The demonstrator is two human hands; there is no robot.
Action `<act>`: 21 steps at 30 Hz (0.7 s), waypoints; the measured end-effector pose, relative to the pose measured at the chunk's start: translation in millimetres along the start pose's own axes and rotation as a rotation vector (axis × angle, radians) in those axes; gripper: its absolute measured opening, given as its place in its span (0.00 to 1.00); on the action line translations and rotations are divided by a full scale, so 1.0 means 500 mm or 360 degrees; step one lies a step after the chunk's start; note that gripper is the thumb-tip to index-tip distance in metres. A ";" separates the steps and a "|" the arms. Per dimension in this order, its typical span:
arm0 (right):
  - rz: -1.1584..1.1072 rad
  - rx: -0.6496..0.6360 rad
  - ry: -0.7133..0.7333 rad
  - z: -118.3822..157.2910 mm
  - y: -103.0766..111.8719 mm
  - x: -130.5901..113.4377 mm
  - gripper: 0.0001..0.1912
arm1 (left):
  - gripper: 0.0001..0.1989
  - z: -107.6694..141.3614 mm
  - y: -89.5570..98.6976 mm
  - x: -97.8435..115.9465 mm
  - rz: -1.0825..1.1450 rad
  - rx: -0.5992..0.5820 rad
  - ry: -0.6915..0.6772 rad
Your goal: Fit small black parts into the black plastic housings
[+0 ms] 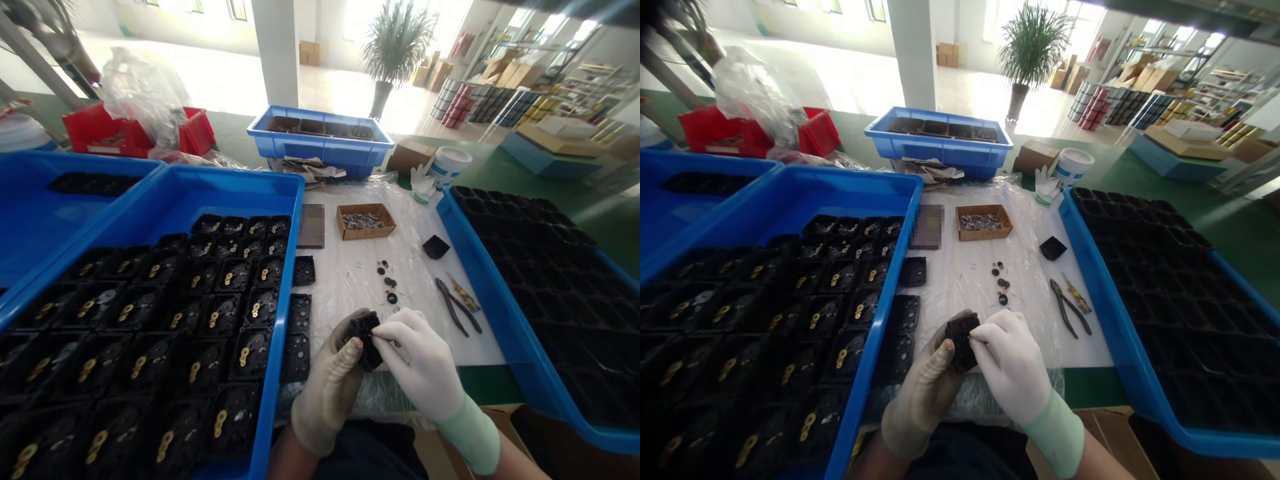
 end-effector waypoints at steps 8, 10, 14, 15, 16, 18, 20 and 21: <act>-0.0101 0.0101 -0.0151 -0.027 0.041 0.078 0.06 | 0.18 -0.004 0.032 -0.002 0.0065 0.0175 -0.0044; 0.0090 0.0239 -0.0280 -0.040 0.080 0.146 0.05 | 0.17 -0.009 0.035 -0.006 0.0150 0.0205 -0.0025; 0.0337 -0.0082 -0.0400 -0.074 0.058 0.279 0.06 | 0.18 -0.014 0.031 -0.008 0.0272 0.0232 -0.0025; 0.0366 -0.0178 -0.0418 -0.080 0.043 0.305 0.07 | 0.18 -0.014 0.031 -0.007 0.0276 0.0242 -0.0027; 0.0397 -0.0258 -0.0423 -0.087 0.027 0.326 0.07 | 0.18 -0.013 0.031 -0.008 0.0276 0.0254 -0.0026; 0.0466 -0.0362 -0.0403 -0.102 0.001 0.353 0.08 | 0.18 -0.013 0.035 -0.010 0.0274 0.0267 -0.0018; 0.0555 -0.0474 -0.0384 -0.116 -0.019 0.370 0.08 | 0.17 -0.014 0.039 -0.013 0.0281 0.0252 -0.0012; 0.0596 -0.0531 -0.0390 -0.121 -0.026 0.378 0.08 | 0.17 -0.014 0.042 -0.014 0.0276 0.0244 -0.0014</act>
Point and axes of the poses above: each hand's wrist, its own z-axis away from the middle knuckle, its own y-axis out of the back of the hand, x = y × z, the point moved 9 cm from there along -z, towards the middle knuckle, and after that the axes turned 15 degrees about y, right-handed, at the moved point
